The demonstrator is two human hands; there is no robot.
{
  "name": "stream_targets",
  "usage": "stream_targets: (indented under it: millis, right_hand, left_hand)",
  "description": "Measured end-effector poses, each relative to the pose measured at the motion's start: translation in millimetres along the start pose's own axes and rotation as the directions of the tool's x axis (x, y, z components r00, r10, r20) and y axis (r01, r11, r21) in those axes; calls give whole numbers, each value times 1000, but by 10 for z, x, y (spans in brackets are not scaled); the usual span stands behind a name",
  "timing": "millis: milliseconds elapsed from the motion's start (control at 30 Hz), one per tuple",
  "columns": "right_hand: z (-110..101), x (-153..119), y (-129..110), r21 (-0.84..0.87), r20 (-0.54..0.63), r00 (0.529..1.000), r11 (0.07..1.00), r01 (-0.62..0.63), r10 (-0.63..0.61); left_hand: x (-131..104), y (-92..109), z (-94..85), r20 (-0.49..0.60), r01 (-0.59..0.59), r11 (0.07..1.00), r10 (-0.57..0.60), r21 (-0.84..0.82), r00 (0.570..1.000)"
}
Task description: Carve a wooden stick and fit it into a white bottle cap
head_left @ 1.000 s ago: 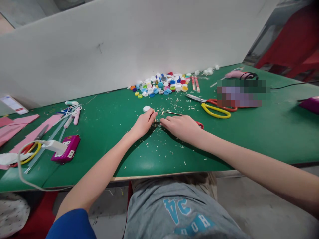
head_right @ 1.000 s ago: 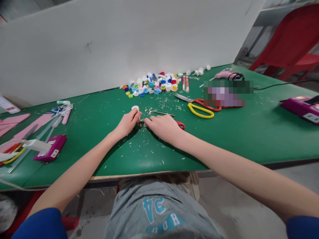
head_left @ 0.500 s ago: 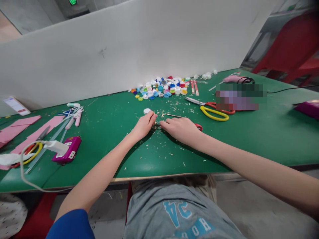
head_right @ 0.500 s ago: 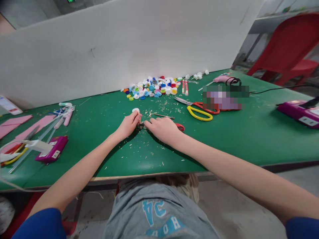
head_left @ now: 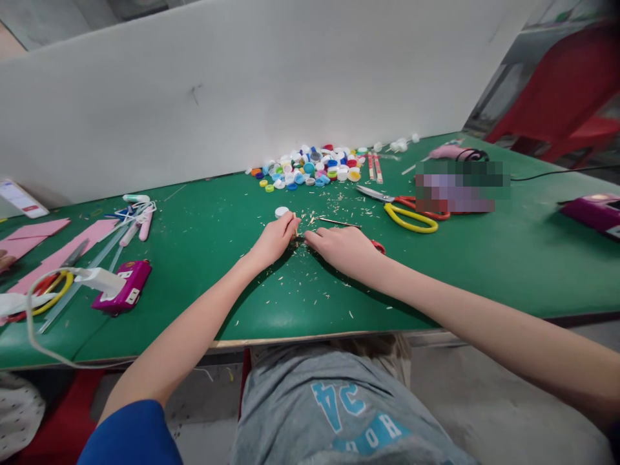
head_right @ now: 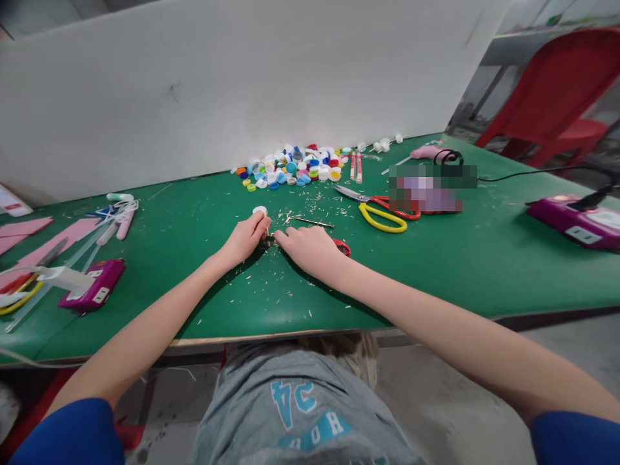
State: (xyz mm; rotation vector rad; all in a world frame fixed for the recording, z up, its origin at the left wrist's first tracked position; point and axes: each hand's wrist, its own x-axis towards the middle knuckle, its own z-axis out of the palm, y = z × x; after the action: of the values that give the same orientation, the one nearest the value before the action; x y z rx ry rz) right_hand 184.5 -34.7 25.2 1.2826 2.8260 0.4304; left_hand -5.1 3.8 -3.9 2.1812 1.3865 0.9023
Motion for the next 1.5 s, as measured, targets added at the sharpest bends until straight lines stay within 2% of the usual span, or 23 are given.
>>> stream_targets:
  millis: [433, 767, 1100, 1500]
  right_hand:
    - [-15, 31, -7, 34, 29, 999, 999, -26, 25]
    - [-24, 30, 11, 40, 8, 1000, 999, -16, 15]
    - [2, 2, 35, 61, -12, 998, 997, -55, 56]
    - [2, 44, -3, 61, 22, 998, 996, -60, 58]
  left_hand:
    - [-1, -9, -25, -13, -15, 999, 16, 38, 1000]
    - [3, 21, -37, 6, 0, 1000, 0, 26, 1000]
    - [7, 12, -27, 11, -14, 1000, 14, 8, 1000]
    - [9, 3, -26, 2, -29, 999, 29, 31, 1000]
